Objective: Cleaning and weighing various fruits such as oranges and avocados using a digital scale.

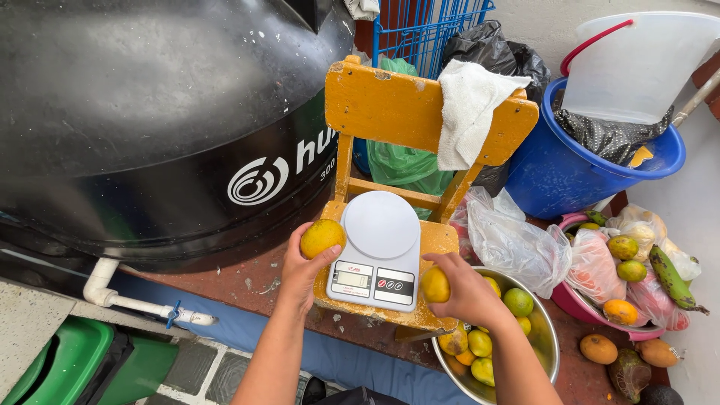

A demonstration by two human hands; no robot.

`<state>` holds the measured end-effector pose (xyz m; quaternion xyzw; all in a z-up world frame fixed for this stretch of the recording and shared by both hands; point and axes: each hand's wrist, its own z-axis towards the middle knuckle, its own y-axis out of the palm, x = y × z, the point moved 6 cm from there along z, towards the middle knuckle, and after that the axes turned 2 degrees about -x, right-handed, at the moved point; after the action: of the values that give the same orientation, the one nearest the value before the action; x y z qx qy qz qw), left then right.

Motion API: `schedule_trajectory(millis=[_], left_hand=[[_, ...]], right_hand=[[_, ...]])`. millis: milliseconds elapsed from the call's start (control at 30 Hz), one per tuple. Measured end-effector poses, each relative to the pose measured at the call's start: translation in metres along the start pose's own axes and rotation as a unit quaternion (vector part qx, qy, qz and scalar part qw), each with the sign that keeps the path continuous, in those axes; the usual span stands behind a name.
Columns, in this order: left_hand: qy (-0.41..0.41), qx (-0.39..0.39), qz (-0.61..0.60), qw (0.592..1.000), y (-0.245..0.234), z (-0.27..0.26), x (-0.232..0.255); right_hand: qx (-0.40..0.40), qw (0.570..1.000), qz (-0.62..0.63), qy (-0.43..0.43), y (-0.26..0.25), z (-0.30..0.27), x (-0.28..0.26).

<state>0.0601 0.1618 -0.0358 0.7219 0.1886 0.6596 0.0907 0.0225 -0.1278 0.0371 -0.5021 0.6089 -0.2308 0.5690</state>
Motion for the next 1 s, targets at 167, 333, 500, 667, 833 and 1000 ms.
schedule_trajectory(millis=[167, 333, 500, 667, 833, 1000], left_hand=[[0.013, -0.011, 0.005, 1.000, 0.002, -0.005, 0.006], [0.026, -0.005, 0.003, 1.000, 0.007, -0.012, 0.015], [0.107, 0.042, 0.228, 0.967, 0.013, -0.027, 0.041], [0.140, 0.047, 0.287, 0.946, 0.011, -0.033, 0.046], [0.138, 0.059, 0.311, 0.938, 0.006, -0.039, 0.050], [0.102, 0.044, 0.279, 0.954, 0.006, -0.040, 0.049]], right_hand=[[0.020, 1.000, -0.017, -0.006, -0.003, -0.008, -0.006], [0.026, 0.999, -0.006, -0.017, -0.002, 0.005, -0.014], [0.247, 0.969, 0.006, -0.028, -0.026, 0.037, -0.026], [0.257, 0.962, 0.041, -0.077, -0.030, 0.061, -0.039], [0.256, 0.962, 0.054, -0.076, -0.030, 0.085, -0.039], [0.194, 0.980, 0.001, -0.054, -0.013, 0.108, -0.033]])
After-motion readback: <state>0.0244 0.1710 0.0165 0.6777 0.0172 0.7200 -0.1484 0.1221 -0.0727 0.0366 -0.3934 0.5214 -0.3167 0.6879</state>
